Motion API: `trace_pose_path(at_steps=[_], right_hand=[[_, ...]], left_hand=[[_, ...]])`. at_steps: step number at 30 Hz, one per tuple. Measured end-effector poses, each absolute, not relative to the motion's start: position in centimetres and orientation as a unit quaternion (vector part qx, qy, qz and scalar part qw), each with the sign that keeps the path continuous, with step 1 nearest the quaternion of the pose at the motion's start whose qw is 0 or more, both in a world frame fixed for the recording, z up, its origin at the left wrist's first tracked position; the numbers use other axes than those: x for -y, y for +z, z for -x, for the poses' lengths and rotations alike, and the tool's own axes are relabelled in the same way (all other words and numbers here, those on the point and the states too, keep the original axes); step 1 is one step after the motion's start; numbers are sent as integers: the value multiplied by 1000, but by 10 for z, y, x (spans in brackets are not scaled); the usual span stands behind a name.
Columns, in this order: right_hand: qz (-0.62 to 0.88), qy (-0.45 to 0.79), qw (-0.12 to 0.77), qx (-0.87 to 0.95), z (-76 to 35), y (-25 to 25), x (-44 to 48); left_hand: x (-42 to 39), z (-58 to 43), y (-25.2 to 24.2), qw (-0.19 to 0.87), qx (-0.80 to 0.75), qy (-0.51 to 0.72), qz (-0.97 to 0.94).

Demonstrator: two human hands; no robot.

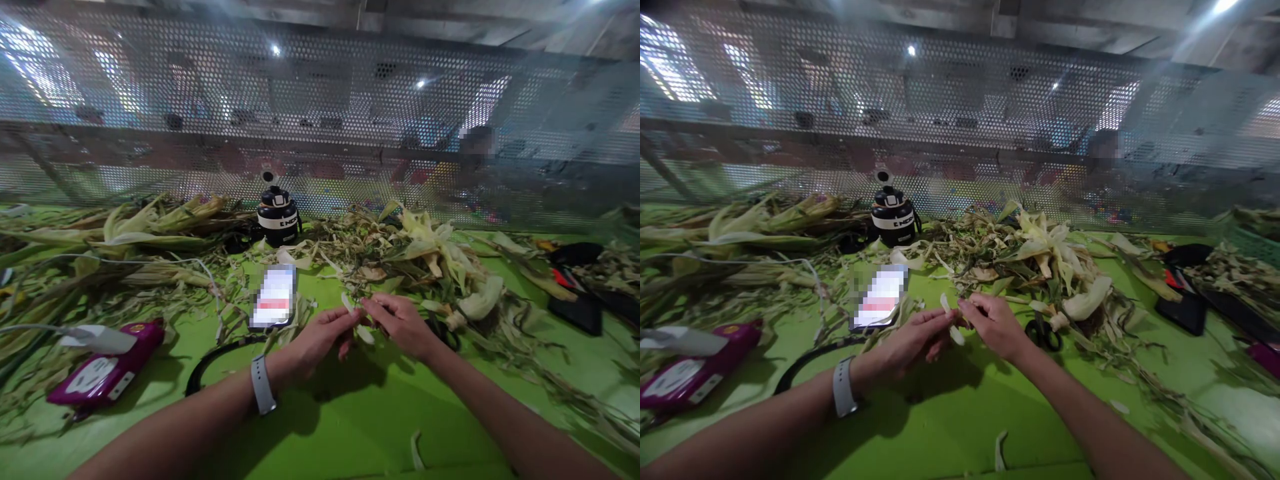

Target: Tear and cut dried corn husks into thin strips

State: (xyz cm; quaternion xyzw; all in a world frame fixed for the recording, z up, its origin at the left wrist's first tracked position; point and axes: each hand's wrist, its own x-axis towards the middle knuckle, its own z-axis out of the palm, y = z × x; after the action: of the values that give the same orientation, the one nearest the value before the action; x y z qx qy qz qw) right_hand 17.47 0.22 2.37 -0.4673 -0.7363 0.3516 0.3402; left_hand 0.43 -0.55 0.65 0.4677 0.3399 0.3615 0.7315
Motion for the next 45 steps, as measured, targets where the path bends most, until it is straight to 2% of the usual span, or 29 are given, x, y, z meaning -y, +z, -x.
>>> trace_pose_path(at_steps=[12,16,23,30,36,45], right_hand=[[508,347,410,674,-171,21,-4],[498,385,390,672,-175,22,-6],[452,521,288,664,-172,27,2],[466,445,351,679,-170,18,-1],[477,503,385,610,-171,24,-2],[437,496,322,678,-159,18,12]], left_hand=[[11,-5,11,745,-295,358,-480],[11,-6,7,752,-263,366,-480],[8,-6,10,754,-302,412,-413],[3,-5,2,743,-297,427,-421],[2,-4,0,748,-279,443,-408],[8,-8,2,732,-287,501,-362]])
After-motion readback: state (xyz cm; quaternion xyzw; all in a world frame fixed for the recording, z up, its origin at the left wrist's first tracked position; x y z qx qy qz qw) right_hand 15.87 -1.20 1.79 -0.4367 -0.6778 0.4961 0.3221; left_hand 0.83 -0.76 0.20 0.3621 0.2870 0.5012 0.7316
